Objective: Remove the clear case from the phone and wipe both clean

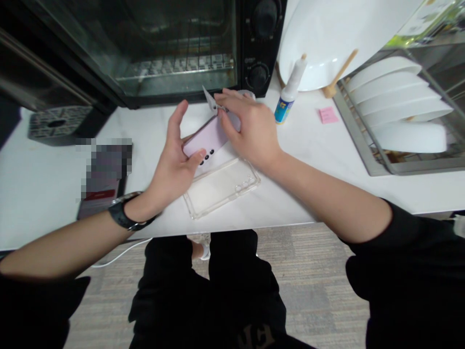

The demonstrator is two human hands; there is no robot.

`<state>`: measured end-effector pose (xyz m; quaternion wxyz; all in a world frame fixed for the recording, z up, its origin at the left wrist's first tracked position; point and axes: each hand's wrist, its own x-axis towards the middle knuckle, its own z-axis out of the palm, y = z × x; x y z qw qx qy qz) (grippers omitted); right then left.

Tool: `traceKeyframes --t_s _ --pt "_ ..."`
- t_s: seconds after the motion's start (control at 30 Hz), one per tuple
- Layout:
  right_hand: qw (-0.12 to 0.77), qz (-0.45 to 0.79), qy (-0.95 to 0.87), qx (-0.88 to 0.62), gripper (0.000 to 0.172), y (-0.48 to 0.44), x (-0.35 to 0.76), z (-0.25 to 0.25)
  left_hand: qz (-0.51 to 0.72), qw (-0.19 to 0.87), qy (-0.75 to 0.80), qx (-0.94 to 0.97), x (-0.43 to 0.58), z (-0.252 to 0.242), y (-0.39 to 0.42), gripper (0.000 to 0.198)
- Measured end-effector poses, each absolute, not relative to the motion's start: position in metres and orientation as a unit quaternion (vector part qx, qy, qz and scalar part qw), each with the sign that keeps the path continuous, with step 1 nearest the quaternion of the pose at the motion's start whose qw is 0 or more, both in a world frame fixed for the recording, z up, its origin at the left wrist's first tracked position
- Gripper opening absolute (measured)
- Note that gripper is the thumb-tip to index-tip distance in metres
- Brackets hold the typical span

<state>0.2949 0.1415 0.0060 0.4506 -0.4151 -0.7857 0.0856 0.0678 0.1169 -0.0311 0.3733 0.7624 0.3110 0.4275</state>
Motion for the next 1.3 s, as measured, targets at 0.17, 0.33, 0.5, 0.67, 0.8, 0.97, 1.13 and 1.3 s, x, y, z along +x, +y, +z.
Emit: traceKeyframes --t_s 0.17,0.33,0.5,0.67,0.8,0.97,1.13,1.3 --pt "0.442 0.083 -0.797 -0.403 0.033 0.138 0.293 0.01 0.425 0.374 0.317 0.761 0.068 -0.03 0.116 0.094" --pt "0.398 0.118 -0.844 -0.339 0.037 0.122 0.284 0.015 0.421 0.349 0.31 0.777 0.068 -0.029 0.115 0.092" --pt "0.33 0.137 -0.899 -0.253 0.045 0.118 0.28 0.015 0.441 0.266 0.302 0.803 0.066 -0.02 0.109 0.089" --pt "0.341 0.117 -0.895 -0.262 0.042 0.117 0.281 0.016 0.417 0.303 0.312 0.798 0.07 -0.013 0.105 0.09" --pt "0.386 0.081 -0.852 -0.344 0.037 0.12 0.284 0.015 0.418 0.335 0.317 0.783 0.07 -0.018 0.107 0.089" --pt "0.429 0.036 -0.806 -0.406 0.034 0.135 0.291 0.01 0.417 0.345 0.318 0.778 0.068 -0.023 0.111 0.09" --pt "0.43 0.049 -0.792 -0.431 0.03 0.139 0.293 0.009 0.413 0.355 0.316 0.777 0.068 -0.023 0.112 0.093" --pt "0.41 0.061 -0.829 -0.377 0.036 0.126 0.286 0.014 0.414 0.357 0.306 0.779 0.069 -0.023 0.111 0.09"
